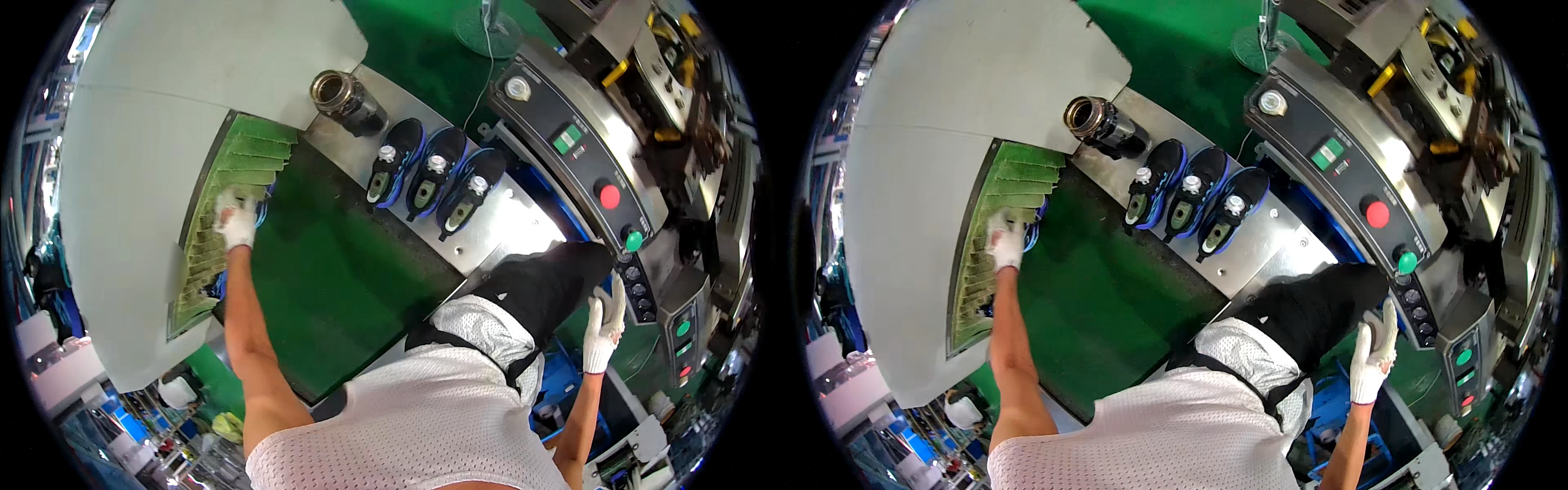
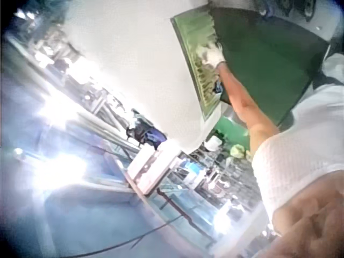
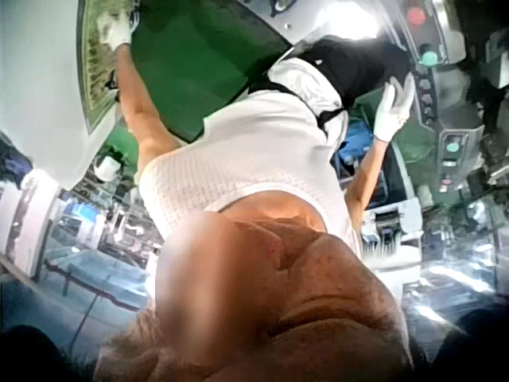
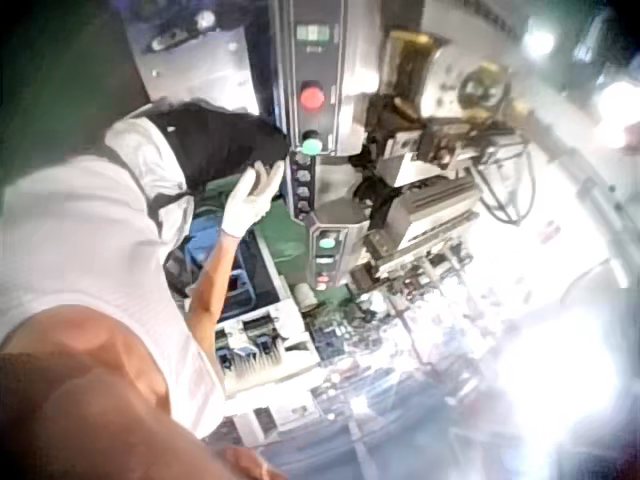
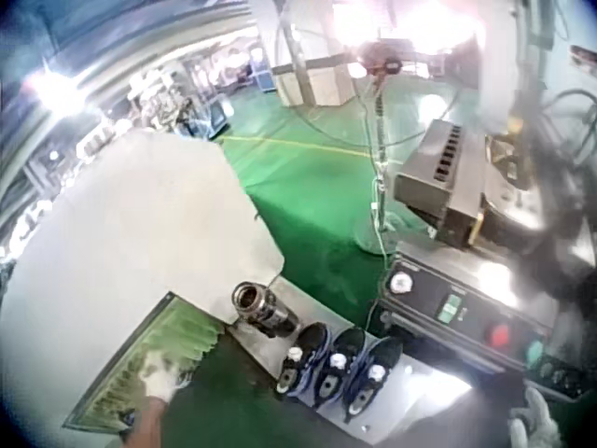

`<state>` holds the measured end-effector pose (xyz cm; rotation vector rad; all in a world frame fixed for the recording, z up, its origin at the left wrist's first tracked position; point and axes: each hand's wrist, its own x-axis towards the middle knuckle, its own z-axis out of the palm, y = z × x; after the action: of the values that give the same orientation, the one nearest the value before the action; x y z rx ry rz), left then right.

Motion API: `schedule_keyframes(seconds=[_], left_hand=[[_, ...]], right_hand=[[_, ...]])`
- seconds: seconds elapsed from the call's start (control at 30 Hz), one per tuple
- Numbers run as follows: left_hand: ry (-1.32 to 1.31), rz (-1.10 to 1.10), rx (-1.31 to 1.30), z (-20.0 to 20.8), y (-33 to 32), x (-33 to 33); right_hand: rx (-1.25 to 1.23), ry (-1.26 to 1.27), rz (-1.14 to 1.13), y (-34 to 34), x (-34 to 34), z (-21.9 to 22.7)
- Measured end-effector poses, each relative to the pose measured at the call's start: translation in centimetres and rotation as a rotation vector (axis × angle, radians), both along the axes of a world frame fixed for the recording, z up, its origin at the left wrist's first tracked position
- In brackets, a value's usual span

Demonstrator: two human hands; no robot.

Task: The person places shoe uppers into a machine to heat-set or press them, then moves the processed shoes onto a conveyor belt or a nearby storage area.

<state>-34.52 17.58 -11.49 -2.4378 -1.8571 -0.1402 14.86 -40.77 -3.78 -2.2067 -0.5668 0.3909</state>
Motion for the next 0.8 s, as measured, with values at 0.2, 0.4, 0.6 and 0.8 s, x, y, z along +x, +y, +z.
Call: schedule_keyframes(seconds=[0.2, 0.4, 0.6, 0.8], left_hand=[[0.282, 0.247, -0.365, -3.5, 4.7, -1.7], [0.073, -0.081, -0.173, -3.4, -2.2, 0.0], [-0.251, -0.332, -0.479, 0.2, -20.2, 7.2], [-0.627, -0.197, -0.516, -3.6, -27.3, 7.5]], right_hand=[[-0.155, 0.003, 0.116, -1.5, 2.8, 0.7], [-0.26, -0.041, 0.173, -1.4, 2.9, 0.6], [-0.329, -0.013, 0.22, -0.1, -0.2, 1.5], [-0.186, 0.113, 0.313, 5.6, -3.7, 3.9]])
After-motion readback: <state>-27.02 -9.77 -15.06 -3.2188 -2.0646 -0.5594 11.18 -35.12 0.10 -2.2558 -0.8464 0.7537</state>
